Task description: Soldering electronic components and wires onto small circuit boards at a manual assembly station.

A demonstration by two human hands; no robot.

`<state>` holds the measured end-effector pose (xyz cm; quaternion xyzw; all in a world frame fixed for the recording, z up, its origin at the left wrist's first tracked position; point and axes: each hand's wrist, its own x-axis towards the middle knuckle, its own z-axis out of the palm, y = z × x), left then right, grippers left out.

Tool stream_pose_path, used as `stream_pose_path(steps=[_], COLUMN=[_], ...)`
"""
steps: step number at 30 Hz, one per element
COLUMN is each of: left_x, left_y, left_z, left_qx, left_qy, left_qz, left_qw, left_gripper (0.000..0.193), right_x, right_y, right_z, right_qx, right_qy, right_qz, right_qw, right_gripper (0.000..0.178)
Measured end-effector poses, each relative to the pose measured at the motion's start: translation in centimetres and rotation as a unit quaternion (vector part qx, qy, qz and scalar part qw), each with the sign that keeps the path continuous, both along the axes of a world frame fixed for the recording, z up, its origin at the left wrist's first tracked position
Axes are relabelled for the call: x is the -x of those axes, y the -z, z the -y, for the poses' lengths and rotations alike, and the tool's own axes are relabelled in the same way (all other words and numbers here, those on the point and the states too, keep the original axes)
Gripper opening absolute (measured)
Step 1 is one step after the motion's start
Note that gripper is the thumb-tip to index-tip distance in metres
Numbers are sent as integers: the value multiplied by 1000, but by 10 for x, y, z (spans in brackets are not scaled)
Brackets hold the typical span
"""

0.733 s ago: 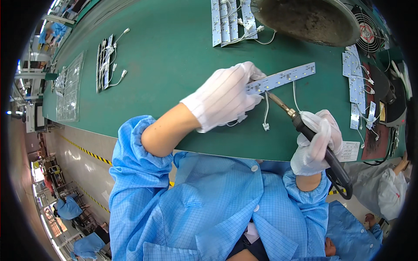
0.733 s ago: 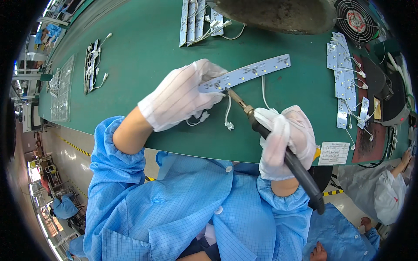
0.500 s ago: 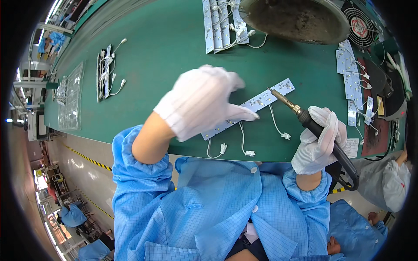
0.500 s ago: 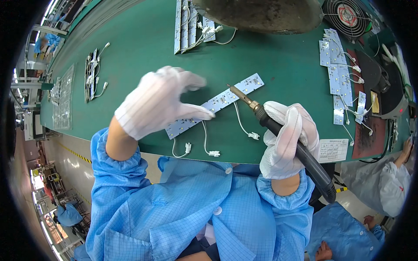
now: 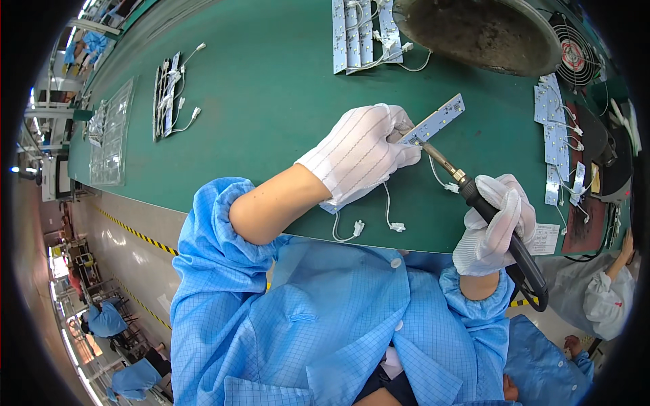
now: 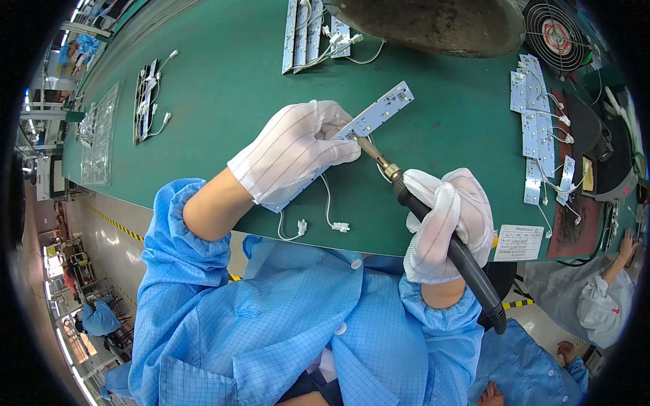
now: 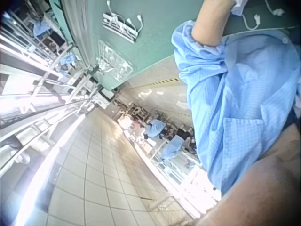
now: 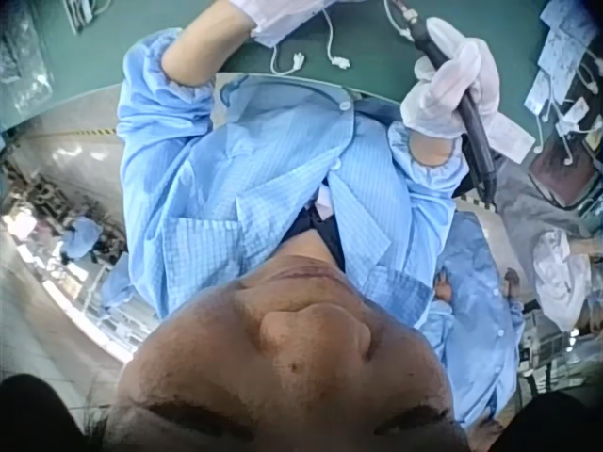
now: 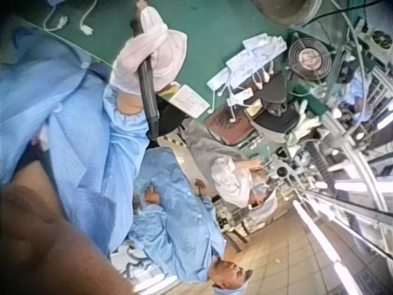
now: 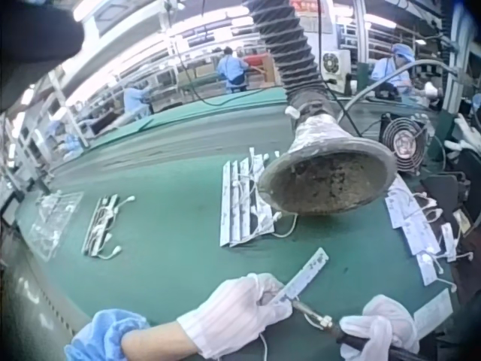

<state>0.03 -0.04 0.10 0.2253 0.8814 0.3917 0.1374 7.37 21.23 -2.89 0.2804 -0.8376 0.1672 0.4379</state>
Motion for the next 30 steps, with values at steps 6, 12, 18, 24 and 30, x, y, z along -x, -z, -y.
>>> stream_pose_path(steps=[6, 12, 18, 24, 30], left_x=[0, 2, 2, 1, 2], left_y=[6, 7, 6, 4, 2], left_z=[1, 0, 2, 1, 0], left_qx=[-30, -18, -4, 0, -18], left_qy=[-13, -30, 22, 14, -40], left_qz=[0, 32, -56, -13, 46], left_qw=[999, 999, 998, 1000, 998], left_gripper=[32, 33, 33, 33, 35], right_x=[3, 0, -2, -4, 0], right_y=[1, 3, 3, 1, -1], right_z=[-1, -5, 2, 6, 8], right_qx=[43, 91, 35, 20, 19], right_qy=[-71, -125, -30, -6, -1], right_qz=[44, 108, 18, 40, -10], right_qw=[996, 982, 999, 999, 1000], right_gripper=[45, 47, 43, 44, 40])
